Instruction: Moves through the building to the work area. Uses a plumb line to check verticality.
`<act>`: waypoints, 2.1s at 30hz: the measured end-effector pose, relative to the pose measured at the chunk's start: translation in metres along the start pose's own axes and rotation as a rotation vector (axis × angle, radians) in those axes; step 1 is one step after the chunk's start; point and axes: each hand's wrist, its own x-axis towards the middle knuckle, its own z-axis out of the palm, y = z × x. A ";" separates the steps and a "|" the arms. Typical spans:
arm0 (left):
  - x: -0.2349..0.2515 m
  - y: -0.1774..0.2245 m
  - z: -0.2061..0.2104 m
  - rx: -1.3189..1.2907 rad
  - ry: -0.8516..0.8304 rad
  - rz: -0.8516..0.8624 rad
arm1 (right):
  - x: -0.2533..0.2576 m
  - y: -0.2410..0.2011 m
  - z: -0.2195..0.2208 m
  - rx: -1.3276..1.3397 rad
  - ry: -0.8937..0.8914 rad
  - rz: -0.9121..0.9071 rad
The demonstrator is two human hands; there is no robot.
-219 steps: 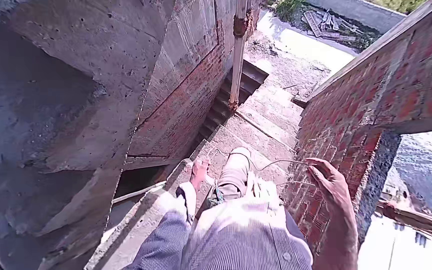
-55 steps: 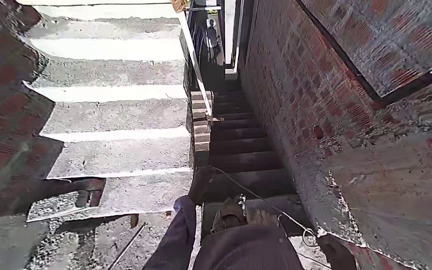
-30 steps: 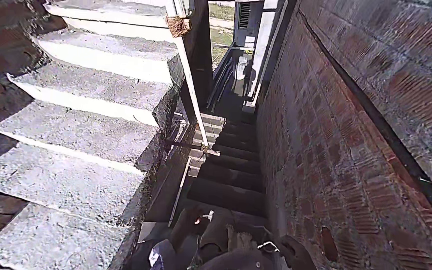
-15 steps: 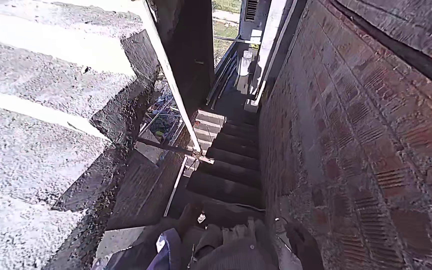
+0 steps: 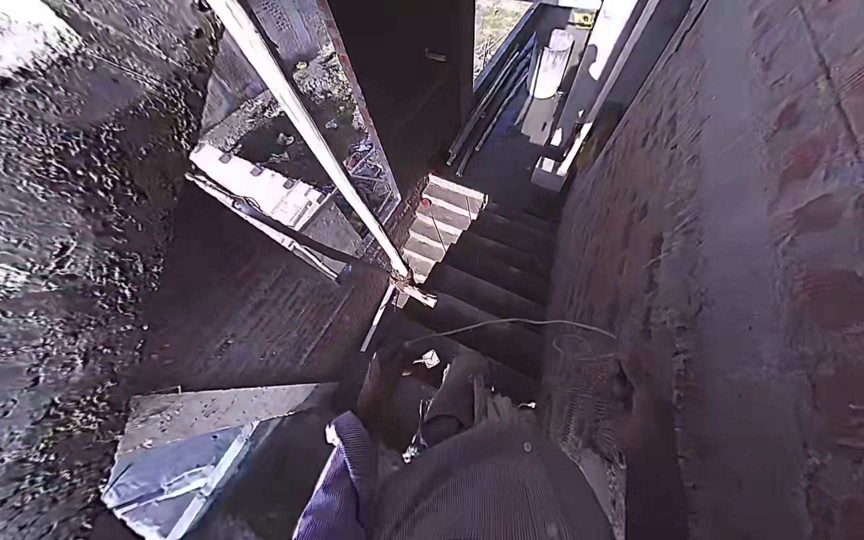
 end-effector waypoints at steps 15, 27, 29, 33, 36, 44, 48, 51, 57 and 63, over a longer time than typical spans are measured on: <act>0.319 0.077 0.146 -0.003 -0.248 0.156 | 0.284 0.073 0.033 0.012 0.327 0.021; 0.552 0.071 0.250 -0.259 0.103 0.165 | 0.583 0.112 0.066 -0.134 0.138 -0.074; 0.601 0.091 0.263 -0.193 0.031 0.171 | 0.622 0.110 0.066 -0.101 0.167 -0.097; 0.714 0.102 0.288 -0.056 -0.052 0.182 | 0.684 0.160 0.043 -0.091 0.289 -0.071; 0.824 0.119 0.314 -0.098 -0.073 0.286 | 0.747 0.223 0.030 -0.133 0.346 -0.204; 0.977 0.174 0.334 -0.069 -0.062 0.211 | 0.890 0.231 0.109 -0.264 0.261 -0.024; 1.075 0.138 0.350 -0.235 0.034 0.270 | 1.033 0.268 0.108 -0.289 0.235 -0.058; 1.145 0.125 0.368 -0.400 0.152 0.271 | 1.139 0.298 0.119 -0.312 0.239 -0.146; 1.261 0.167 0.384 -0.229 0.016 0.206 | 1.226 0.293 0.174 -0.218 0.384 -0.122; 1.459 0.188 0.425 -0.259 -0.001 0.221 | 1.352 0.356 0.195 -0.242 0.515 -0.186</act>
